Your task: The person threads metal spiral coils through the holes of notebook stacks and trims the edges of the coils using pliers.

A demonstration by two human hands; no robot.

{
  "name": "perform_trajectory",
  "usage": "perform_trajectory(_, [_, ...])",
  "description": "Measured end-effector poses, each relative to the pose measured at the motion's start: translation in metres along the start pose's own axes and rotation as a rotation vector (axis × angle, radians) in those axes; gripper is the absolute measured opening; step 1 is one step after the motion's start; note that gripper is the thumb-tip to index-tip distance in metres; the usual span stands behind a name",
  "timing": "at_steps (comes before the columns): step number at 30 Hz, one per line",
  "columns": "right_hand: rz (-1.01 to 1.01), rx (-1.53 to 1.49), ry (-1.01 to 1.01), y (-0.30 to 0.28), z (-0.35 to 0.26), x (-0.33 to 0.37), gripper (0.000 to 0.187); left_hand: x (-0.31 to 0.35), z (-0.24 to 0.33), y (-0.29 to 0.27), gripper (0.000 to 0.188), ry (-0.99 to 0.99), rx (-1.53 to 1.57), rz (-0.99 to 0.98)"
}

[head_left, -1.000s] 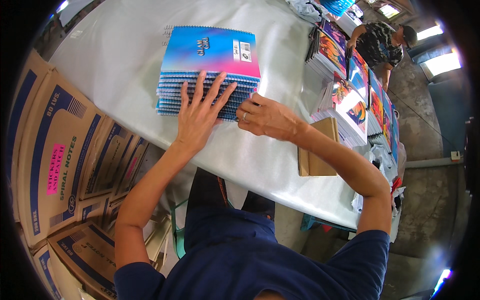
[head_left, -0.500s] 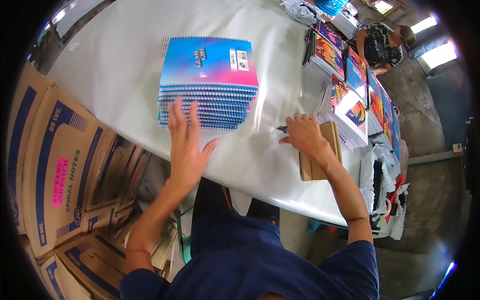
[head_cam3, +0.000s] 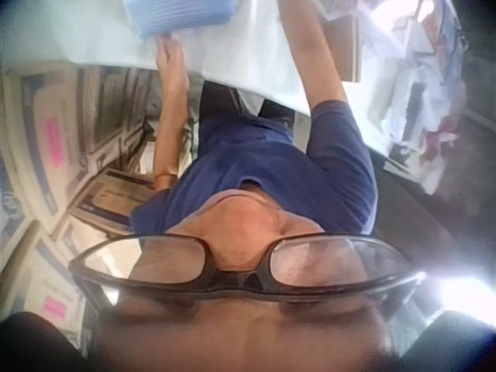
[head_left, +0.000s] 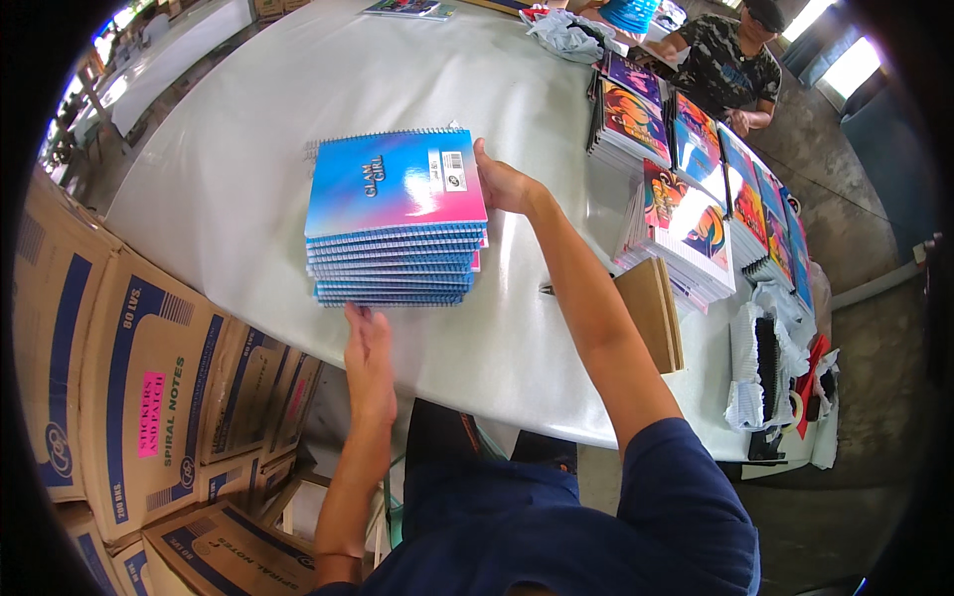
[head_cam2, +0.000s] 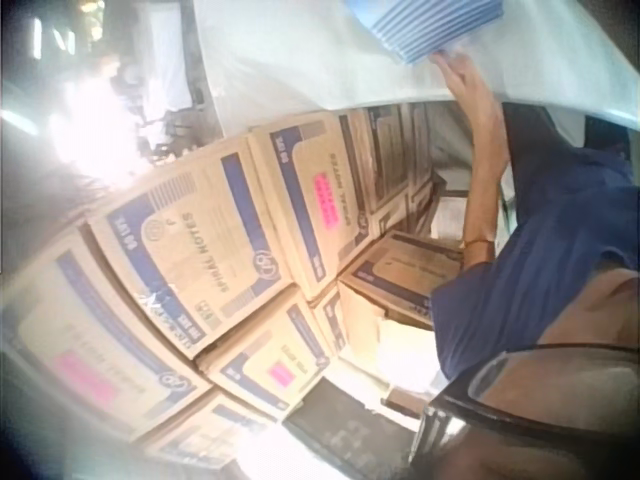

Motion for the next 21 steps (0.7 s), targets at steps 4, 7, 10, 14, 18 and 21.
perform_trajectory(4, [0.037, -0.117, 0.025, 0.001, 0.018, 0.039, 0.084, -0.035, -0.001, -0.038, 0.069, -0.068, 0.0, 0.084])
perform_trajectory(7, [0.039, -0.262, -0.085, 0.023, 0.049, 0.079, 0.083, -0.082, 0.011, -0.06, 0.068, -0.15, -0.23, -0.069])
perform_trajectory(10, [0.029, -0.499, -0.186, 0.092, 0.081, 0.131, 0.078, -0.143, 0.029, -0.079, 0.065, -0.208, -0.384, -0.304])
perform_trajectory(14, [-0.026, -0.576, -0.269, 0.185, 0.125, 0.158, 0.077, -0.188, 0.042, -0.056, 0.06, -0.351, -0.614, -0.519])
perform_trajectory(18, [0.017, -0.456, -0.376, 0.244, 0.13, 0.173, 0.072, -0.186, 0.03, 0.02, 0.058, -0.4, -0.703, -0.893])
perform_trajectory(21, [0.072, 0.351, -0.517, 0.249, 0.103, 0.206, 0.057, -0.184, 0.029, 0.029, 0.06, -0.423, -0.706, -0.994])
Point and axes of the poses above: each hand's wrist, its own x-axis away from the middle knuckle, its own y-axis out of the palm, z = x × y, the point moved 9 cm from there along -x, towards the middle knuckle, and after that the axes turned 5 degrees about -x, right-handed, at the moved point
